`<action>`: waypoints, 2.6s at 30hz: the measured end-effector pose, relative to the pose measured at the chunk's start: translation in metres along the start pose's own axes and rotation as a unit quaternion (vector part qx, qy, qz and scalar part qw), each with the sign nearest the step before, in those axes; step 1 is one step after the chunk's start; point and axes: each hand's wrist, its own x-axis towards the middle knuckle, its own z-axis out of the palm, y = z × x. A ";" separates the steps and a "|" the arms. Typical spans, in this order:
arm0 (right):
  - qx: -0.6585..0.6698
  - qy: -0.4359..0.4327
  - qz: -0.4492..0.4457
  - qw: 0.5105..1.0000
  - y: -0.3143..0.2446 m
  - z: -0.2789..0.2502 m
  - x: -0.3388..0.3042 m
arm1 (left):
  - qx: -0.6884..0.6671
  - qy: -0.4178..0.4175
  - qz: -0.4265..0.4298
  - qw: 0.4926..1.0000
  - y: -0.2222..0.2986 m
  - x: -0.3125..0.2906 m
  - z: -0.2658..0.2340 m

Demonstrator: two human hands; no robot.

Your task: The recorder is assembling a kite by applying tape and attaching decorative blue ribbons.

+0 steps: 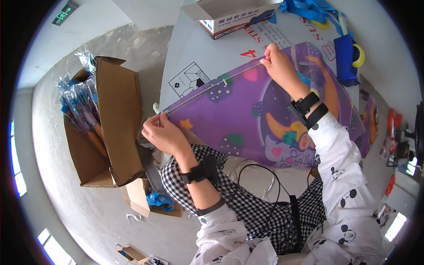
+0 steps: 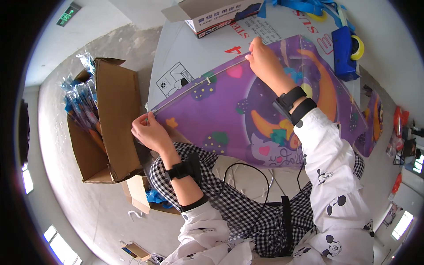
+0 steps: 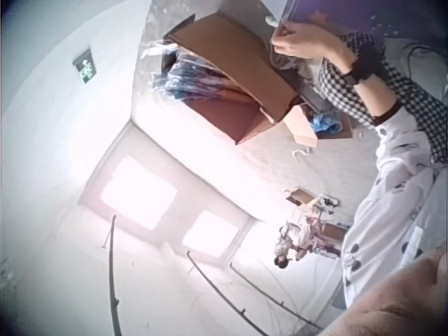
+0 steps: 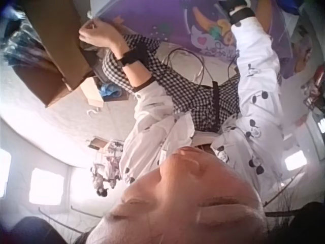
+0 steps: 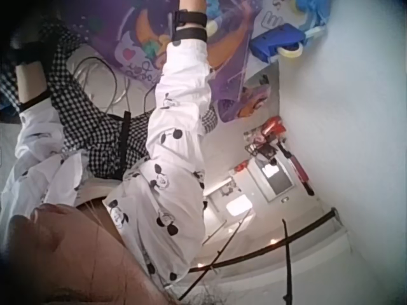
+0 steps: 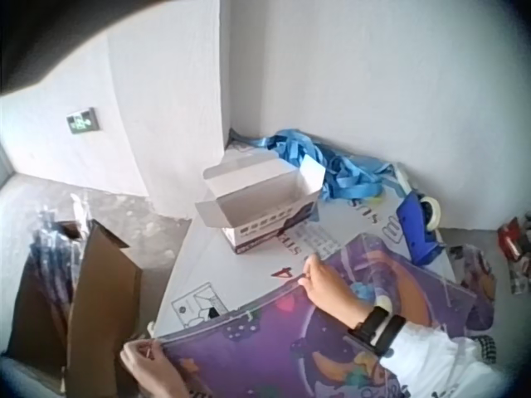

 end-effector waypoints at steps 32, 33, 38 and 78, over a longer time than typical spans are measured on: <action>0.635 -0.021 0.151 0.757 -0.115 0.069 -0.047 | 0.093 -0.286 0.448 0.842 0.037 -0.045 0.022; 0.642 -0.022 0.164 0.748 -0.115 0.073 -0.048 | 0.068 -0.266 0.463 0.843 0.033 -0.044 0.027; 0.709 -0.003 0.220 0.670 -0.087 0.063 -0.047 | 0.106 -0.262 0.473 0.834 0.021 -0.048 0.035; 0.148 0.069 -0.153 0.975 -0.041 0.059 -0.023 | 0.106 -0.253 0.528 0.803 0.037 -0.053 0.038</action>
